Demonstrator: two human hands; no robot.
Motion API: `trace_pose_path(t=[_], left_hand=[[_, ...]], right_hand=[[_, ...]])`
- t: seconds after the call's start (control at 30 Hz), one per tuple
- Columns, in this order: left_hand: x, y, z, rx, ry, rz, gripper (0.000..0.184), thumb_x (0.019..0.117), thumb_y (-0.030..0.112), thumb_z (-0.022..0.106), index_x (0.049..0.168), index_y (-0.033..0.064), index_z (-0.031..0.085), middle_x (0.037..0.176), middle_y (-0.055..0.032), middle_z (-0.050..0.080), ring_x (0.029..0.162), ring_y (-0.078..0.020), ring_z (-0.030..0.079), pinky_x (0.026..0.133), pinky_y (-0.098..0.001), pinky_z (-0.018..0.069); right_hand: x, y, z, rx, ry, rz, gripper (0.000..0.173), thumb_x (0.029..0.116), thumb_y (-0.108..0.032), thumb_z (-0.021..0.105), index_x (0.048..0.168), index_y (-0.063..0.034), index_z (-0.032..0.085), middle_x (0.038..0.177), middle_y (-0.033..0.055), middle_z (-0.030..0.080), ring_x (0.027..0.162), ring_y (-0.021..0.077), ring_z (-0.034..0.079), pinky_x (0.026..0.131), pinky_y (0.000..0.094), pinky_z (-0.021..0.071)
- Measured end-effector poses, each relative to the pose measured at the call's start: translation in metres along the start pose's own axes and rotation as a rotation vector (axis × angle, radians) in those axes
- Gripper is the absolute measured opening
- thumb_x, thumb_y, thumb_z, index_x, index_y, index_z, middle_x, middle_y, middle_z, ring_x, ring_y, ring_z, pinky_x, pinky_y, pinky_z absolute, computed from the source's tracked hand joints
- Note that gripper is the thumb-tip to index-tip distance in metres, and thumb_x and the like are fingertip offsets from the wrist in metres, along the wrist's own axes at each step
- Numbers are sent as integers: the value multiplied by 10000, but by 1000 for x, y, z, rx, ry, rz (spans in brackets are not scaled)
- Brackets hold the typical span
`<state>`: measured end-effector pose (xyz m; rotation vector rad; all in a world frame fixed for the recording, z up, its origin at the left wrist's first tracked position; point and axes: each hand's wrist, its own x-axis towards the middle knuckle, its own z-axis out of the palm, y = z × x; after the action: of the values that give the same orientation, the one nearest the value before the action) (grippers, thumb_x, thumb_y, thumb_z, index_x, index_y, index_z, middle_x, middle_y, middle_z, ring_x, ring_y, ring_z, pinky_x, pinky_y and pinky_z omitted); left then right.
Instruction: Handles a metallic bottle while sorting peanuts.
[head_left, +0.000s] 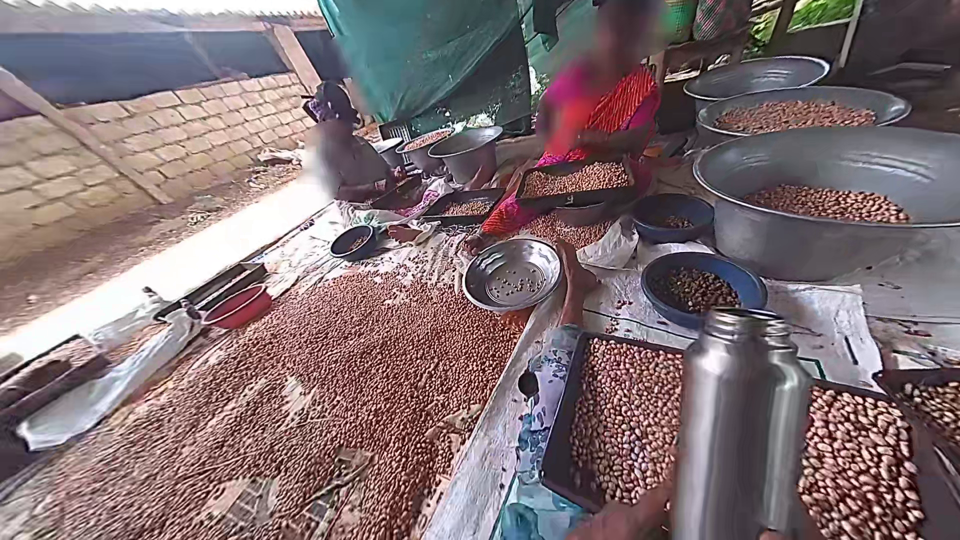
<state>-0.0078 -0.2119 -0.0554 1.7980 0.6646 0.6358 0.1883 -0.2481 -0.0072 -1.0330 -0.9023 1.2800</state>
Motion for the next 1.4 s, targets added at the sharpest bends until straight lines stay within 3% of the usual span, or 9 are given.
trace_pose_path(t=[0.07, 0.13, 0.27, 0.4, 0.6, 0.73, 1.13, 1.23, 1.4], left_hand=[[-3, -1, -44, 91, 195, 78, 414, 917, 109, 704, 1236, -147, 635, 1077, -223, 738, 968, -243, 732, 891, -381, 567], [-2, -13, -91, 272, 566, 7, 345, 958, 65, 614, 1259, -102, 642, 1114, -195, 733, 953, -201, 718, 824, -330, 567], [26, -97, -174, 619, 396, -630, 688, 965, 63, 637, 1587, 86, 342, 1547, -249, 430, 1402, -430, 450, 1145, -562, 368], [42, -195, -174, 745, 221, -533, 526, 985, 73, 559, 1507, 75, 491, 1534, -243, 454, 1407, -435, 444, 1158, -586, 347], [37, -209, -162, 329, 839, -513, 608, 976, 122, 658, 1479, -104, 402, 1416, -343, 519, 1305, -473, 530, 1115, -576, 403], [30, -159, -154, -15, 1161, -217, 657, 907, 33, 684, 1460, -120, 364, 1358, -311, 557, 1201, -279, 603, 1015, -378, 498], [55, -25, -111, -109, 519, 301, 1097, 718, 307, 872, 1433, -149, 176, 1356, -110, 615, 1207, -63, 622, 1027, -265, 509], [60, -19, -124, -153, 387, 381, 973, 736, 446, 861, 1401, -35, 339, 1314, -27, 672, 1213, -95, 639, 1038, -297, 523], [55, 9, -157, 191, 231, 373, 723, 788, 354, 841, 1307, -76, 582, 1311, -96, 666, 1230, -96, 616, 1050, -275, 503]], right_hand=[[7, 14, -23, 231, -123, -67, 191, 921, -364, 717, 1062, -238, 686, 1023, -139, 758, 980, -37, 697, 861, 150, 559], [18, 15, -35, 242, -297, -163, 427, 907, -618, 636, 1180, -302, 731, 1185, -91, 742, 1118, 44, 679, 971, 230, 539], [3, -4, -7, 143, 94, -176, 265, 869, -563, 712, 1005, -340, 668, 925, -226, 754, 881, -101, 694, 814, 120, 568], [8, 17, -15, 80, 116, 39, 777, 695, -667, 820, 1220, -193, 496, 908, -212, 698, 825, -87, 673, 747, 140, 576], [5, 29, -16, 287, 14, 89, 583, 751, -607, 805, 1161, -239, 618, 919, -142, 747, 832, -16, 713, 758, 209, 608], [11, 35, -27, 351, -59, 157, 621, 721, -599, 838, 1157, -213, 622, 922, -81, 753, 826, 39, 725, 741, 253, 616], [14, 34, -16, -16, -277, 158, 805, 786, -519, 810, 1381, -135, 428, 1086, -210, 696, 955, -70, 681, 867, 169, 583], [19, 27, -29, -306, -310, 167, 1132, 695, -709, 769, 1492, -20, 354, 1167, -103, 661, 1000, -70, 653, 893, 177, 565], [10, 13, -39, -695, -300, 8, 999, 768, -566, 768, 1507, 11, 424, 1208, 172, 691, 1063, 225, 692, 932, 466, 550]])
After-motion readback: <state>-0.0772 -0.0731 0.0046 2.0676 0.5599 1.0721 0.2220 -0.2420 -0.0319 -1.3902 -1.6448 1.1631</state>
